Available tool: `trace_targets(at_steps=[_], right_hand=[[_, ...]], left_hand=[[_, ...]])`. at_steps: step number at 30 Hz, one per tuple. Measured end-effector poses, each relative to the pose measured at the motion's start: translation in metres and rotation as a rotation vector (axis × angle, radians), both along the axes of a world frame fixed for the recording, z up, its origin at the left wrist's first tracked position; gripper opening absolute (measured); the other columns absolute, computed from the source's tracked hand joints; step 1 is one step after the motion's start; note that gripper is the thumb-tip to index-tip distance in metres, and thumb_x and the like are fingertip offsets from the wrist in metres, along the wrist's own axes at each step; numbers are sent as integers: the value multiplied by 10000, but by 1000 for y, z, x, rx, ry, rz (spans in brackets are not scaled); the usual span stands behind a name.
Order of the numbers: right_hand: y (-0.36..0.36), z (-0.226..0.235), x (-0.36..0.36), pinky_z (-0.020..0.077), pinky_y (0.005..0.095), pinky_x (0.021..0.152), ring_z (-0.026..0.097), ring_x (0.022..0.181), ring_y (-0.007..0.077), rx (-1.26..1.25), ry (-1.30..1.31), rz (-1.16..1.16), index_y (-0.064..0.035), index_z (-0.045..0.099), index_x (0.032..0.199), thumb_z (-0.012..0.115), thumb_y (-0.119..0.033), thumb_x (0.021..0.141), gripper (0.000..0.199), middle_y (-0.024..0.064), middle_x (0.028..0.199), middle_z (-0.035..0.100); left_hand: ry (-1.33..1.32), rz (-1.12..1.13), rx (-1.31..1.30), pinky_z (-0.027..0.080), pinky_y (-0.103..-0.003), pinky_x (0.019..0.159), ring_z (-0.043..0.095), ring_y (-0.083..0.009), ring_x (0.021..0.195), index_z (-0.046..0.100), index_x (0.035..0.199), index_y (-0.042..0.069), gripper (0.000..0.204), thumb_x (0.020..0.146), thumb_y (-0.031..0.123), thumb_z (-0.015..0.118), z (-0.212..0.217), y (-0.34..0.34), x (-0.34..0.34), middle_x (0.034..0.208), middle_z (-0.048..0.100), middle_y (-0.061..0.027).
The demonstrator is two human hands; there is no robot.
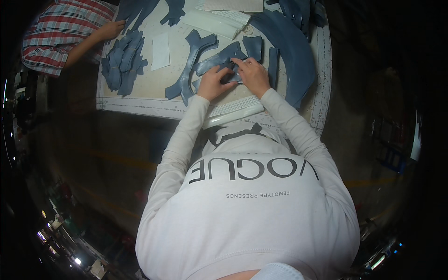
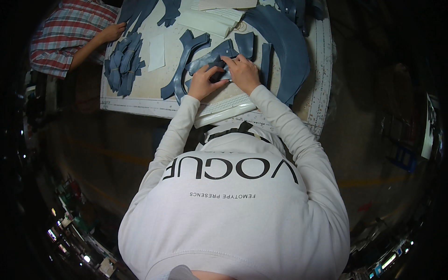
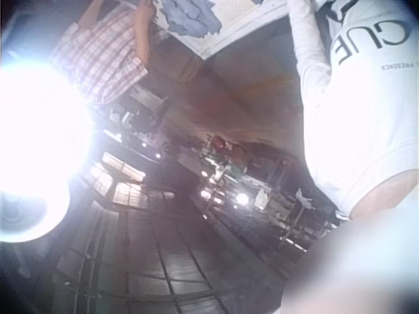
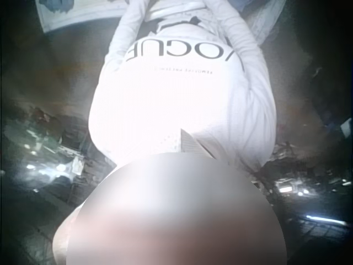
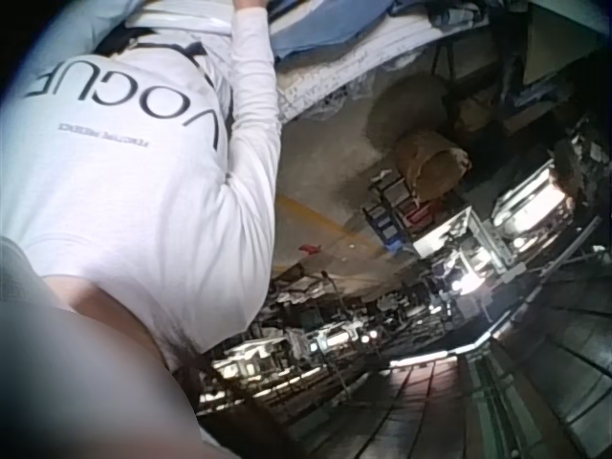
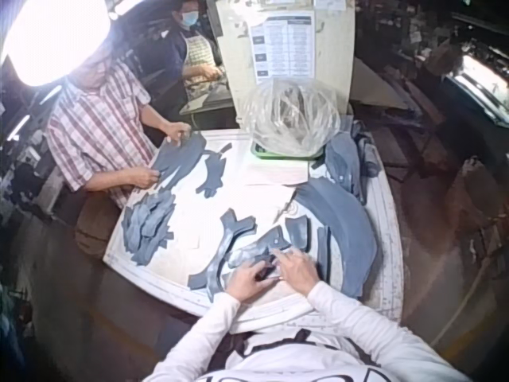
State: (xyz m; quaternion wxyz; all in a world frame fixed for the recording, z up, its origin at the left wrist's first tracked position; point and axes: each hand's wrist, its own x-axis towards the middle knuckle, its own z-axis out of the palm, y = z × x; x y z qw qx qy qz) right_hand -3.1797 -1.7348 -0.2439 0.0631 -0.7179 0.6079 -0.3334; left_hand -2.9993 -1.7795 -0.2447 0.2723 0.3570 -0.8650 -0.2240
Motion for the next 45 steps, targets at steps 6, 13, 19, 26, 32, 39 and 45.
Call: trace_targets(at_steps=[6, 13, 19, 26, 32, 39, 45], right_hand=[[-8, 5, -17, 517, 336, 724, 610, 815, 213, 108, -276, -91, -157, 628, 1187, 696, -36, 773, 437, 19, 820, 664], [-9, 5, -33, 517, 370, 722, 606, 812, 235, 65, -345, -109, -157, 651, 1130, 681, -42, 758, 391, 12, 779, 674], [-8, 5, -33, 513, 362, 727, 607, 799, 249, 73, -369, -65, -126, 653, 1118, 687, -31, 750, 381, 45, 774, 678], [-7, 2, -34, 506, 369, 725, 603, 794, 254, 61, -368, -28, -116, 652, 1114, 686, -32, 752, 373, 52, 775, 679], [-6, 0, -34, 513, 326, 726, 617, 789, 206, 79, -323, -20, -116, 656, 1127, 696, -43, 769, 368, 46, 798, 683], [-5, 0, -34, 497, 367, 725, 592, 787, 258, 65, -371, -5, -109, 655, 1101, 689, -41, 748, 361, 47, 780, 683], [-3, 1, -33, 494, 362, 750, 591, 811, 255, 116, -411, -2, -113, 655, 1102, 689, -40, 749, 362, 41, 788, 689]], left_hand=[[9, -15, 83, 502, -345, 572, 626, -246, 628, 714, 976, 141, 335, 703, 295, 833, 0, -2, 5, 762, 599, -99], [-41, -55, 48, 500, -335, 575, 626, -249, 621, 721, 997, 150, 308, 731, 276, 812, 1, -4, 8, 744, 597, -108], [-53, -62, 76, 508, -353, 589, 633, -262, 637, 718, 979, 150, 281, 740, 279, 793, 2, -5, 10, 745, 596, -118], [-37, -72, -23, 500, -370, 580, 618, -285, 636, 715, 962, 158, 281, 736, 308, 789, 0, -5, 9, 724, 580, -120], [-109, -65, -160, 504, -372, 588, 627, -284, 657, 715, 939, 161, 275, 732, 328, 785, -4, -2, 6, 727, 583, -113], [-89, -64, -160, 508, -370, 587, 631, -289, 647, 710, 938, 155, 257, 743, 312, 773, -4, 0, 6, 749, 604, -121], [-28, -36, -52, 499, -385, 573, 627, -296, 632, 695, 945, 130, 221, 766, 250, 742, -5, 0, 6, 739, 602, -135]])
